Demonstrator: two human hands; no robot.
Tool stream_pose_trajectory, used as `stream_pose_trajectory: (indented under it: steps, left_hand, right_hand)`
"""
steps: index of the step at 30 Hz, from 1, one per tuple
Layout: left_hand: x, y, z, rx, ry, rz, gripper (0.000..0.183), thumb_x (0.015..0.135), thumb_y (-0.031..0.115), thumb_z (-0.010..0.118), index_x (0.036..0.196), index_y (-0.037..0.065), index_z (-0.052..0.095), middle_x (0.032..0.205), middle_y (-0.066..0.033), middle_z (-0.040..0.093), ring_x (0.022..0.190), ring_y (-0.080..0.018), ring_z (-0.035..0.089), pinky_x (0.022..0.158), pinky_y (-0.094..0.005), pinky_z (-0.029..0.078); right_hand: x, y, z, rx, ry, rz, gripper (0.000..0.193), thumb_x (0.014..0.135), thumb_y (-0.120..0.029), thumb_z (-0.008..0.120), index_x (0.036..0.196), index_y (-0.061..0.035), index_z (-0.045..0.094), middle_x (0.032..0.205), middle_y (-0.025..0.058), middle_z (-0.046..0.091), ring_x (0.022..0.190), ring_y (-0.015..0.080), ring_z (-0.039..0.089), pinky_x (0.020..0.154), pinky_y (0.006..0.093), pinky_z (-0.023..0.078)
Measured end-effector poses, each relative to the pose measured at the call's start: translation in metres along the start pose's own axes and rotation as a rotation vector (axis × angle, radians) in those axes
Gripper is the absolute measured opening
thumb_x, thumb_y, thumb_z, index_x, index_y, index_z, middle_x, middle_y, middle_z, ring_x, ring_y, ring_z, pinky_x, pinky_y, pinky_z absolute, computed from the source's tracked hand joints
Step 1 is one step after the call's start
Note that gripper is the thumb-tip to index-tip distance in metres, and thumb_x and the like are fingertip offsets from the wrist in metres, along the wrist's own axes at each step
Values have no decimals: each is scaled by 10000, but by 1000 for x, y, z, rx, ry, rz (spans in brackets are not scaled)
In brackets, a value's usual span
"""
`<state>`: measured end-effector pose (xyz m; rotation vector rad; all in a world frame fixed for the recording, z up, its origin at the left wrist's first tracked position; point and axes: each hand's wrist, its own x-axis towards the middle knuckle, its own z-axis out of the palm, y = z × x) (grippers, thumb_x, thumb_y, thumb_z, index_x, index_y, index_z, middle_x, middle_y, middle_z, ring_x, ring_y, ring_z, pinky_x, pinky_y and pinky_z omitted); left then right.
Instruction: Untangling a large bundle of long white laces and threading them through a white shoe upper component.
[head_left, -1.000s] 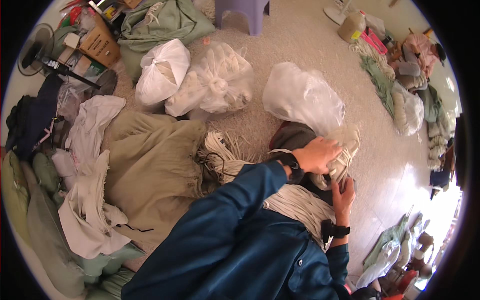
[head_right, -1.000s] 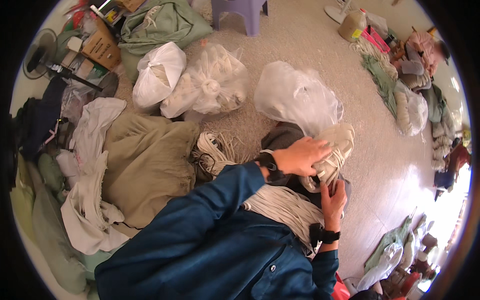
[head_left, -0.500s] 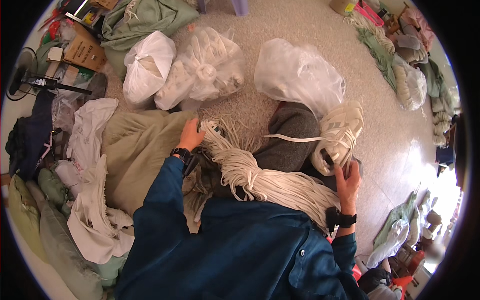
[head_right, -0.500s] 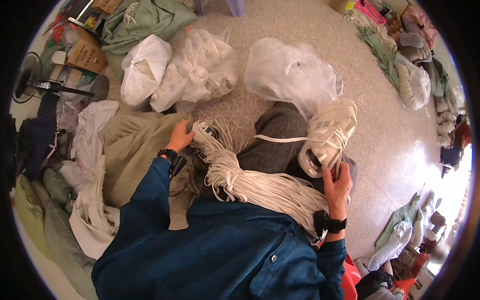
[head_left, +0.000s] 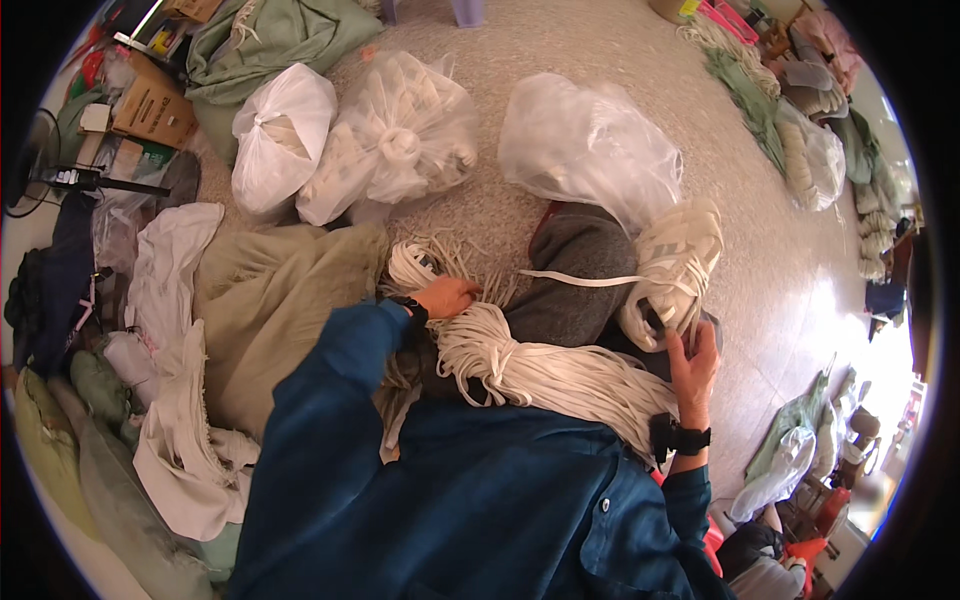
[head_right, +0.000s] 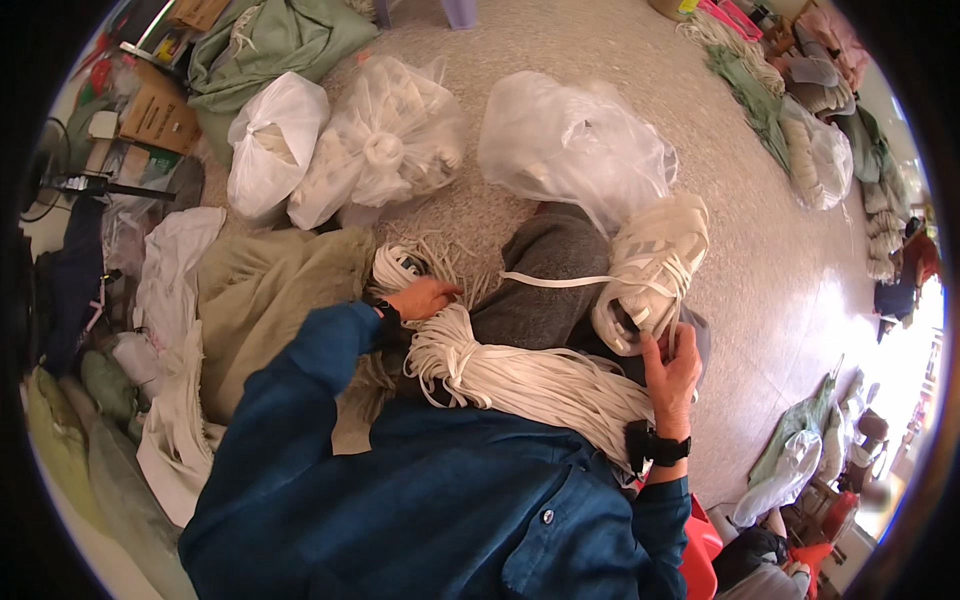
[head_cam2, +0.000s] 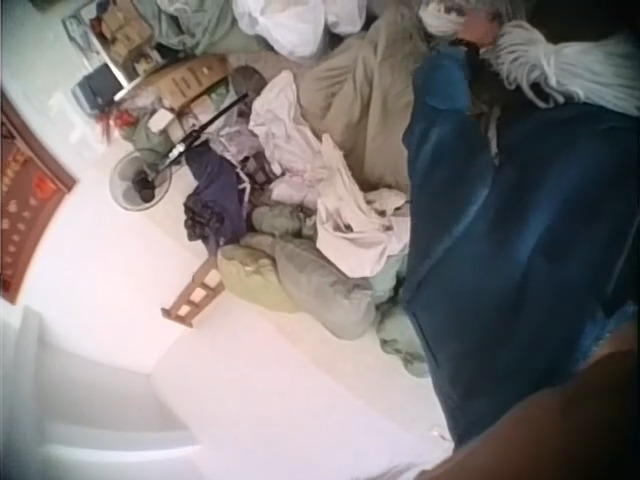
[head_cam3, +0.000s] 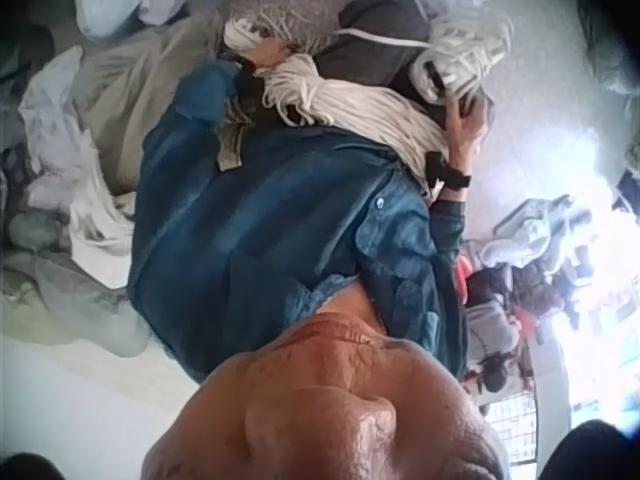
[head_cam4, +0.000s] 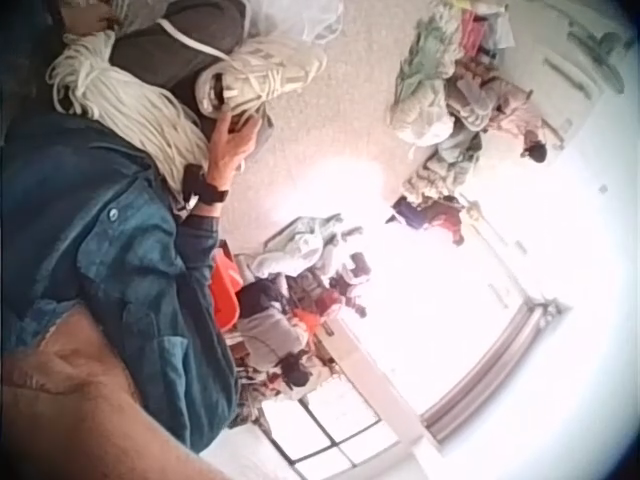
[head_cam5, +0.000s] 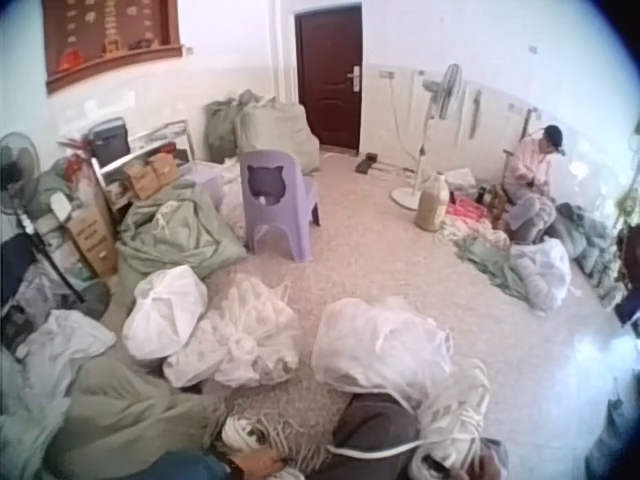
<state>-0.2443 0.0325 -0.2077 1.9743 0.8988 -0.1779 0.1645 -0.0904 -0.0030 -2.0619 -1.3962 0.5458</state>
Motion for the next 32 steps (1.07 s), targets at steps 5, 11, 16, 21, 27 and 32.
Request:
stream_pose_trajectory:
  steps: [5, 11, 16, 21, 27, 32]
  left_hand:
    - [12, -5, 34, 94, -160, 151, 456, 983, 309, 523, 1339, 30, 581, 1099, -233, 691, 1053, -420, 633, 937, -491, 485]
    - [-54, -59, 38, -121, -325, -47, 427, 1038, 339, 450, 1329, 51, 574, 1027, -253, 683, 946, -443, 649, 850, -531, 489]
    - [-97, 21, -53, 89, -338, -513, 467, 1014, 443, 456, 1183, 59, 659, 1044, -258, 683, 935, -434, 651, 827, -508, 486]
    - [-151, 20, -84, 22, -457, -308, 483, 981, 434, 500, 1024, -8, 689, 1026, -260, 686, 914, -407, 652, 806, -474, 481]
    - [-209, 10, -39, -896, -506, -561, 409, 993, 282, 575, 1296, 11, 623, 1159, -106, 724, 1013, -224, 676, 903, -342, 512]
    - [-236, 57, -5, -1308, -422, -968, 444, 994, 298, 618, 1376, 73, 583, 1330, -53, 648, 1204, -117, 597, 1058, -316, 462]
  right_hand:
    - [-1, 1, -1, -9, 24, -29, 265, 869, -204, 755, 942, -15, 583, 686, 48, 535, 607, 134, 484, 572, 300, 430]
    - [2, -4, 1, 7, 16, -24, 272, 864, -202, 757, 940, -12, 579, 678, 49, 521, 602, 139, 475, 566, 302, 420]
    - [0, -1, 0, 15, 22, -26, 280, 860, -207, 762, 935, -13, 575, 673, 47, 511, 593, 140, 462, 560, 300, 413]
    - [0, -4, -2, -8, 28, -40, 276, 858, -199, 762, 930, -12, 573, 666, 44, 499, 589, 146, 454, 556, 305, 406]
    - [-2, 2, -5, 6, 33, -56, 267, 860, -190, 761, 922, -12, 571, 667, 50, 515, 591, 148, 471, 561, 304, 412]
    - [0, -1, -2, 17, 21, -54, 265, 859, -188, 762, 917, -17, 569, 670, 57, 533, 590, 157, 495, 564, 307, 428]
